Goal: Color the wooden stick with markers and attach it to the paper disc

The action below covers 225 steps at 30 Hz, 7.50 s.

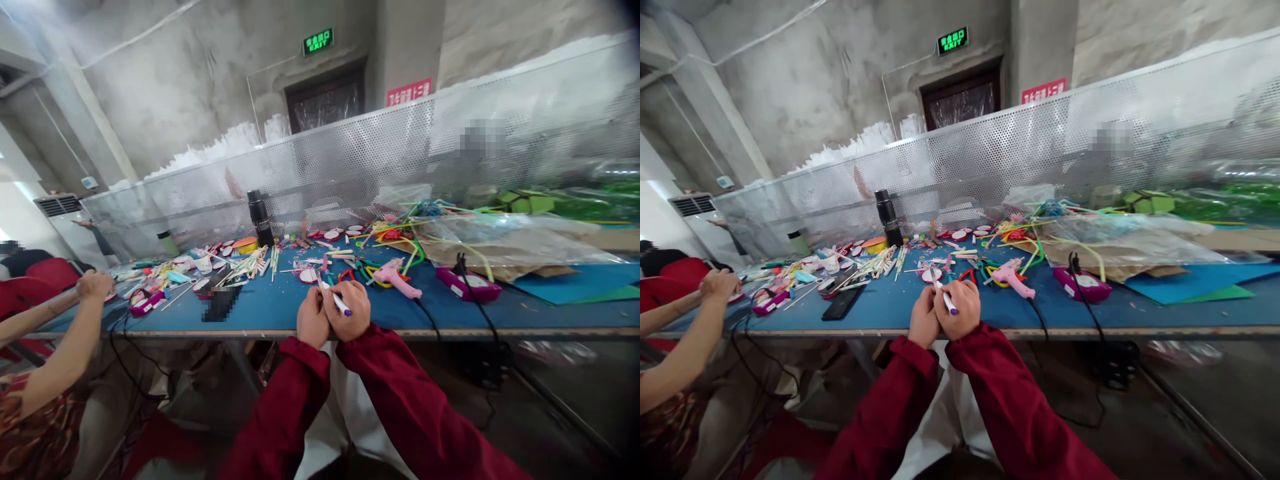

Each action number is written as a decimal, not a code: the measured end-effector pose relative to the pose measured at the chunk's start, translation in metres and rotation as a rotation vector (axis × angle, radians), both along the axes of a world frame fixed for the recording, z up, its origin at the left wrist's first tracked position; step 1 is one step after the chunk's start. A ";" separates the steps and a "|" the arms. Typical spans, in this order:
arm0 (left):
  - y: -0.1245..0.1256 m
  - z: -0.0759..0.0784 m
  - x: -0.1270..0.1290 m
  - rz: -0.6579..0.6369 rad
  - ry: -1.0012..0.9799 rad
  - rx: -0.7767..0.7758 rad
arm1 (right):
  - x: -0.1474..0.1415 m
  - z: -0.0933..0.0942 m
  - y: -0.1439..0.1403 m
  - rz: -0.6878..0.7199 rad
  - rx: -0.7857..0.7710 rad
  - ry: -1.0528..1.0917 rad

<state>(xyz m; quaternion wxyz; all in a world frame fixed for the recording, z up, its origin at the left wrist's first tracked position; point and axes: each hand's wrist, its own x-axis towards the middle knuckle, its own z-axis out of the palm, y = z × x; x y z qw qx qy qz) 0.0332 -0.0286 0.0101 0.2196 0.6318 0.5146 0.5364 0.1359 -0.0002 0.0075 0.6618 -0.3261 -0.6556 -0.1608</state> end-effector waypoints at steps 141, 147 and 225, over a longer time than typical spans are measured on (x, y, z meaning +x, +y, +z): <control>0.011 -0.011 -0.007 -0.056 0.002 0.037 | -0.002 -0.002 0.001 0.087 -0.086 0.055; 0.012 -0.012 -0.008 -0.050 0.007 0.036 | -0.002 -0.002 0.001 0.078 -0.068 0.050; 0.011 -0.012 -0.008 -0.010 0.066 0.052 | -0.004 -0.004 0.002 0.112 -0.103 0.016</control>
